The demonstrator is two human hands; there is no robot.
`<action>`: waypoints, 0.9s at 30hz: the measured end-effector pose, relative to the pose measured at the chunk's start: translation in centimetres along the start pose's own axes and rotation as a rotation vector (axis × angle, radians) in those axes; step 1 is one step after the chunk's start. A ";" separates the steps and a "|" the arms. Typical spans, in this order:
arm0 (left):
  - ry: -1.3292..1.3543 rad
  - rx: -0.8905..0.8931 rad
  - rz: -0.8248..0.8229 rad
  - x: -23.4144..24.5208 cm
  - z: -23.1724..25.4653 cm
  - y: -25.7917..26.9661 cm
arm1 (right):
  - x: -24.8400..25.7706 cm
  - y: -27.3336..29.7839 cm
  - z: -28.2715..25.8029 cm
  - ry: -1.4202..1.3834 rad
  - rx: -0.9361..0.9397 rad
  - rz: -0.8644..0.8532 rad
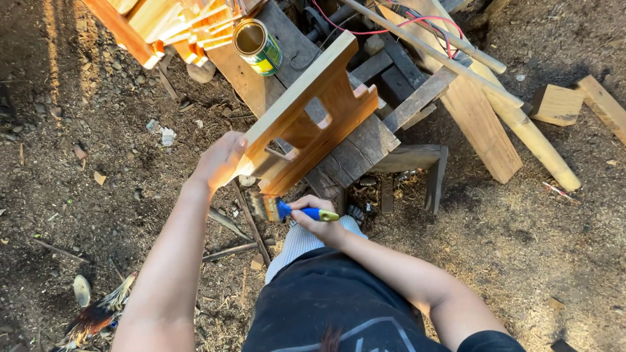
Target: Painting or staining a wooden furniture component with a brush.
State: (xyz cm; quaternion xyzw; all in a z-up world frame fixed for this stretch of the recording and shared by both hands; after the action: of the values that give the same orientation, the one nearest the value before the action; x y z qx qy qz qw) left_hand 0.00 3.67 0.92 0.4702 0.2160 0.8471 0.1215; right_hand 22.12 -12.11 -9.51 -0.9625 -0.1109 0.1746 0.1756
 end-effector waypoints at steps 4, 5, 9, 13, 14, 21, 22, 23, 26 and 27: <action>-0.285 -0.037 0.009 0.1 2.4 0.0 | 2.1 1.0 0.7 0.045 -0.103 0.037; -0.284 -0.036 0.009 0.4 2.9 0.2 | 2.5 0.9 0.5 0.045 -0.103 0.036; -0.130 -0.044 0.038 0.7 3.3 -0.3 | 4.0 -0.3 -0.7 0.073 0.174 0.074; -0.086 -0.104 0.010 0.3 3.0 -0.8 | 3.7 -4.1 -4.9 0.116 0.429 0.374; -0.087 -0.103 0.014 0.4 3.1 -1.0 | 3.0 -4.4 -4.5 0.112 0.430 0.373; -0.119 -0.081 -0.023 0.1 2.6 -1.8 | -3.0 -3.7 -0.6 -0.202 0.170 0.565; -0.114 -0.070 -0.026 0.1 2.5 -1.7 | -3.9 -3.4 -0.3 -0.260 0.144 0.561; -0.118 -0.075 -0.031 -0.2 2.2 -2.0 | -4.3 -3.1 -0.1 -0.259 0.147 0.569; -0.125 -0.068 -0.070 -1.1 0.3 -3.5 | -6.2 -2.4 0.3 -0.293 0.163 0.511; -0.090 -0.127 -0.099 -1.5 -0.5 -4.5 | -7.0 -2.3 0.4 -0.305 0.162 0.503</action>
State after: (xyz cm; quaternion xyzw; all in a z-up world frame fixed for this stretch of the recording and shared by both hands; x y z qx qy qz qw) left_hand 0.35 6.84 -2.57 0.4877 0.1792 0.8301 0.2025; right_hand 15.17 -11.85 -6.94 -0.9052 0.1201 0.3634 0.1846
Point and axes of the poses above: each hand's wrist, its own y-axis away from the middle knuckle, its own x-axis out of the back of the hand, z = x × y, the point moved 4 cm from there along -y, towards the middle knuckle, and after that the axes turned 13 degrees about x, right-handed, at the moved point
